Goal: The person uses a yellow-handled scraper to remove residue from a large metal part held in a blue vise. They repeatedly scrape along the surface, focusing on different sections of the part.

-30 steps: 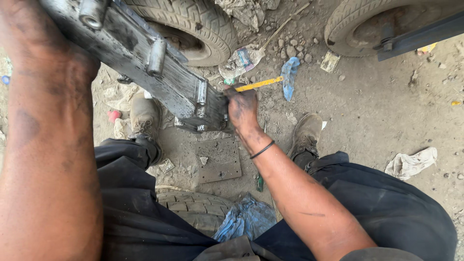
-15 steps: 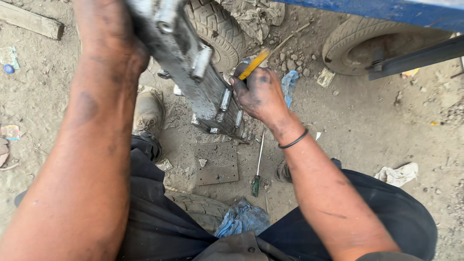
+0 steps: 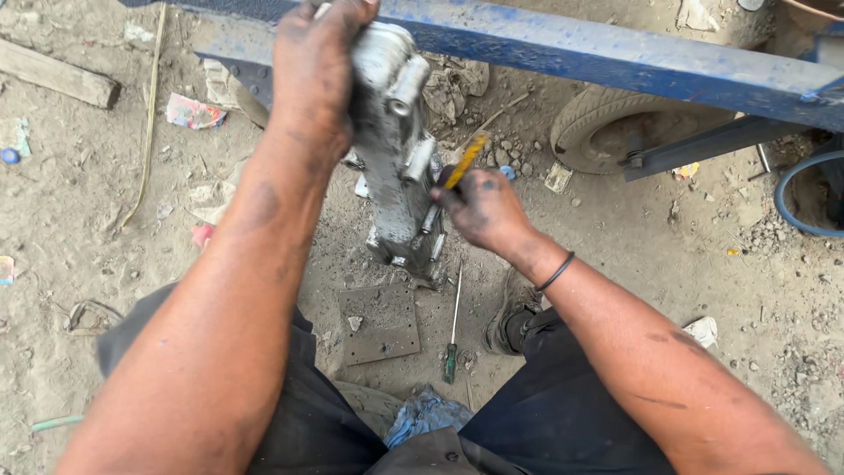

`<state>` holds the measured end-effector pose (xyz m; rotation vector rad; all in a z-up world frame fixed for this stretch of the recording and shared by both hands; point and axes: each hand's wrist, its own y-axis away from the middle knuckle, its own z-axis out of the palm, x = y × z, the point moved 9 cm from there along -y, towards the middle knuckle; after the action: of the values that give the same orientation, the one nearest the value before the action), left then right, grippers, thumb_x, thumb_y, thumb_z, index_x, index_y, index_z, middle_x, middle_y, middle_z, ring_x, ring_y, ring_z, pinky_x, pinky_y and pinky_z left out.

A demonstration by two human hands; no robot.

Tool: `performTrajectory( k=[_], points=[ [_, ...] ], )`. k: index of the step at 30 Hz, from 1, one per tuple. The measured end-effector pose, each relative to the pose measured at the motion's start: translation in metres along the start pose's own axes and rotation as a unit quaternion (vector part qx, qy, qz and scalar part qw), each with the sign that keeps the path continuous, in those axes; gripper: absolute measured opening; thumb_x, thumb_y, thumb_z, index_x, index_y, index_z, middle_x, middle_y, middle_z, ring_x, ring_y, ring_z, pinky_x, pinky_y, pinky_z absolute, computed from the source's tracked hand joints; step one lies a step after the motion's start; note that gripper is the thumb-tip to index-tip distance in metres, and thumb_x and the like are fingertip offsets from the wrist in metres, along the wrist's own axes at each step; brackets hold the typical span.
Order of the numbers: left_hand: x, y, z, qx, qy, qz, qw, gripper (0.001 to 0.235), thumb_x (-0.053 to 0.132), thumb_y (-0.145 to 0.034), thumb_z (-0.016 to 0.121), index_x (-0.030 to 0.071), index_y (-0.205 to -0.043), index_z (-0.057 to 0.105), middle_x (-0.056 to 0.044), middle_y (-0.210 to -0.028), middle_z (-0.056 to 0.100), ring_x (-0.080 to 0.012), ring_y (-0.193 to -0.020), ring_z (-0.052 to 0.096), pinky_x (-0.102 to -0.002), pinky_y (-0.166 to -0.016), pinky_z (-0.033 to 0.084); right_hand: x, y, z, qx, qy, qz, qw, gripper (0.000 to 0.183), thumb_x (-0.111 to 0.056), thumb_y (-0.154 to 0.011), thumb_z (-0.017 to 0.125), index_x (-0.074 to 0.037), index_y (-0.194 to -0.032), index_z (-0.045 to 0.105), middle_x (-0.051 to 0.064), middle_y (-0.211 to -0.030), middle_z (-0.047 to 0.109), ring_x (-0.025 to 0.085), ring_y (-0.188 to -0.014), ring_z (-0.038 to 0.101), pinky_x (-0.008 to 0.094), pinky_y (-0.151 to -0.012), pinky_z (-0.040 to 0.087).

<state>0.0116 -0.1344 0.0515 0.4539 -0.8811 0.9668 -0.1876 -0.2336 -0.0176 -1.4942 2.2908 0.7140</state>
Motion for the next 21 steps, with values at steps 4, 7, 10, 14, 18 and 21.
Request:
performTrajectory(
  k=[4,7,10,14,18,21],
  points=[
    [-0.003,0.008,0.019,0.000,-0.063,-0.011,0.998,0.022,0.013,-0.089,0.074,-0.003,-0.104,0.068,-0.008,-0.089,0.072,-0.0149,-0.077,0.067,-0.029,-0.074,0.055,0.000,0.021,-0.020,0.091,-0.009,-0.069,0.993,0.018,-0.017,-0.099,0.066,-0.002,-0.092,0.071,0.013,-0.066,0.068,0.024,-0.055,0.066,0.042,-0.055,0.054],
    [-0.006,0.018,0.029,-0.020,-0.033,-0.021,0.999,0.024,0.011,-0.089,0.074,-0.004,-0.107,0.067,-0.010,-0.091,0.073,-0.0161,-0.080,0.070,-0.030,-0.078,0.058,0.002,0.035,-0.022,0.125,-0.038,-0.108,0.985,0.018,-0.015,-0.099,0.067,-0.001,-0.088,0.070,0.012,-0.066,0.068,0.022,-0.056,0.065,0.041,-0.054,0.054],
    [-0.006,0.023,0.027,-0.007,-0.031,-0.026,0.999,0.025,0.011,-0.089,0.075,-0.005,-0.105,0.065,-0.010,-0.088,0.071,-0.0177,-0.076,0.069,-0.032,-0.074,0.059,0.015,0.033,-0.020,0.122,-0.107,-0.071,0.984,0.015,-0.017,-0.098,0.068,-0.005,-0.090,0.072,0.008,-0.068,0.070,0.020,-0.056,0.066,0.038,-0.053,0.055],
    [0.000,0.026,0.010,0.028,-0.016,-0.016,0.999,0.027,0.010,-0.088,0.076,-0.004,-0.106,0.063,-0.011,-0.089,0.072,-0.0182,-0.076,0.070,-0.033,-0.076,0.061,0.021,0.030,0.000,0.092,-0.112,-0.017,0.989,0.022,-0.020,-0.103,0.064,-0.007,-0.087,0.071,0.007,-0.065,0.068,0.020,-0.053,0.062,0.035,-0.049,0.055],
    [0.006,0.024,0.000,0.032,-0.028,-0.010,0.999,0.026,0.012,-0.089,0.077,-0.004,-0.106,0.066,-0.009,-0.089,0.072,-0.0165,-0.077,0.069,-0.032,-0.075,0.058,-0.002,0.039,-0.003,0.150,-0.110,-0.140,0.973,0.017,-0.016,-0.099,0.067,-0.005,-0.085,0.068,0.006,-0.073,0.070,0.018,-0.061,0.068,0.033,-0.054,0.058],
    [0.006,0.024,-0.001,0.051,-0.028,-0.016,0.998,0.026,0.012,-0.086,0.077,-0.003,-0.104,0.066,-0.009,-0.088,0.073,-0.0169,-0.077,0.070,-0.031,-0.076,0.060,-0.002,0.044,-0.005,0.158,-0.089,-0.169,0.969,0.018,-0.015,-0.099,0.067,-0.004,-0.085,0.066,0.008,-0.073,0.068,0.020,-0.061,0.067,0.037,-0.055,0.057]
  ],
)
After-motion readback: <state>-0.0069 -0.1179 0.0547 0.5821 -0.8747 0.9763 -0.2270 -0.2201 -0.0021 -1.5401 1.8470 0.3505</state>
